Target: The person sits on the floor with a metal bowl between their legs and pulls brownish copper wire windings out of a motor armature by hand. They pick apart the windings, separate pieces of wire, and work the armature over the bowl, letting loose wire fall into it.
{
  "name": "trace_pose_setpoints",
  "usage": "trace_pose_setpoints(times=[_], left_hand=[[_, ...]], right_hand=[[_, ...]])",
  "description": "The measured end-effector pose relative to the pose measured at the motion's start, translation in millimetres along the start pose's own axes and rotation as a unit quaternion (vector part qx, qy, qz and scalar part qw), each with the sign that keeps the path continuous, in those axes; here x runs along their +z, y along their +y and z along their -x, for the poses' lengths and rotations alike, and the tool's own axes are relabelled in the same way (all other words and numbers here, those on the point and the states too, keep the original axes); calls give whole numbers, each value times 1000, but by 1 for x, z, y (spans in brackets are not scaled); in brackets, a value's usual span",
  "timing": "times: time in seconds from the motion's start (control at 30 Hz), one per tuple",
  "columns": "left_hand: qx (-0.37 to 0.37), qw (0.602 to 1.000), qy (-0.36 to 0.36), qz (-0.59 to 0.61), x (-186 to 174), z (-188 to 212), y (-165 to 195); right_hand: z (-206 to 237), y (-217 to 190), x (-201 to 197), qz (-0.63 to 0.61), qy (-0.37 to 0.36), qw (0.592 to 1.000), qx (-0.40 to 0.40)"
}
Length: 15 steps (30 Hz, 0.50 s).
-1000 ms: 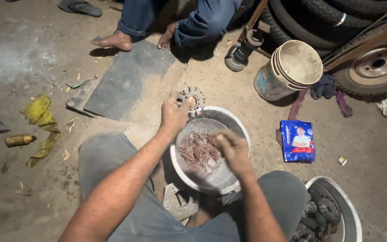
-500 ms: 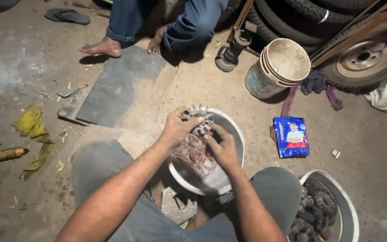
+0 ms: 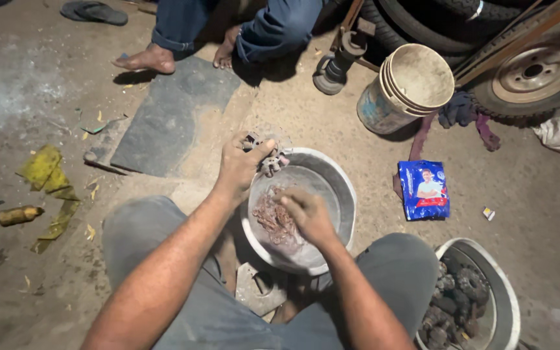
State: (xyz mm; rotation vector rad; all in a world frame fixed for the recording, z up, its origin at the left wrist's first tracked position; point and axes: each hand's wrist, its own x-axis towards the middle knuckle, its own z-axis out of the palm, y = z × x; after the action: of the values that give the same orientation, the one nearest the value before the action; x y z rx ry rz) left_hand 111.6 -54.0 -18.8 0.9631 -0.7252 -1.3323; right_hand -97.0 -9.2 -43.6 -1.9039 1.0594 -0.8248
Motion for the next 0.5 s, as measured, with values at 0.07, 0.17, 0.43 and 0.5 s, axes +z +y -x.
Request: trace_pose_setpoints(times=[0.07, 0.17, 0.43, 0.5], left_hand=[[113, 946, 81, -292, -3, -3, 3], [189, 899, 27, -394, -9, -4, 5], [43, 985, -39, -162, 4, 9, -9], [62, 980, -36, -183, 8, 10, -13]], right_hand=[[5, 4, -4, -19, 38, 997, 64], [4, 19, -39, -30, 114, 979, 164], [1, 14, -26, 168, 134, 971, 102], [5, 1, -5, 83, 135, 983, 98]])
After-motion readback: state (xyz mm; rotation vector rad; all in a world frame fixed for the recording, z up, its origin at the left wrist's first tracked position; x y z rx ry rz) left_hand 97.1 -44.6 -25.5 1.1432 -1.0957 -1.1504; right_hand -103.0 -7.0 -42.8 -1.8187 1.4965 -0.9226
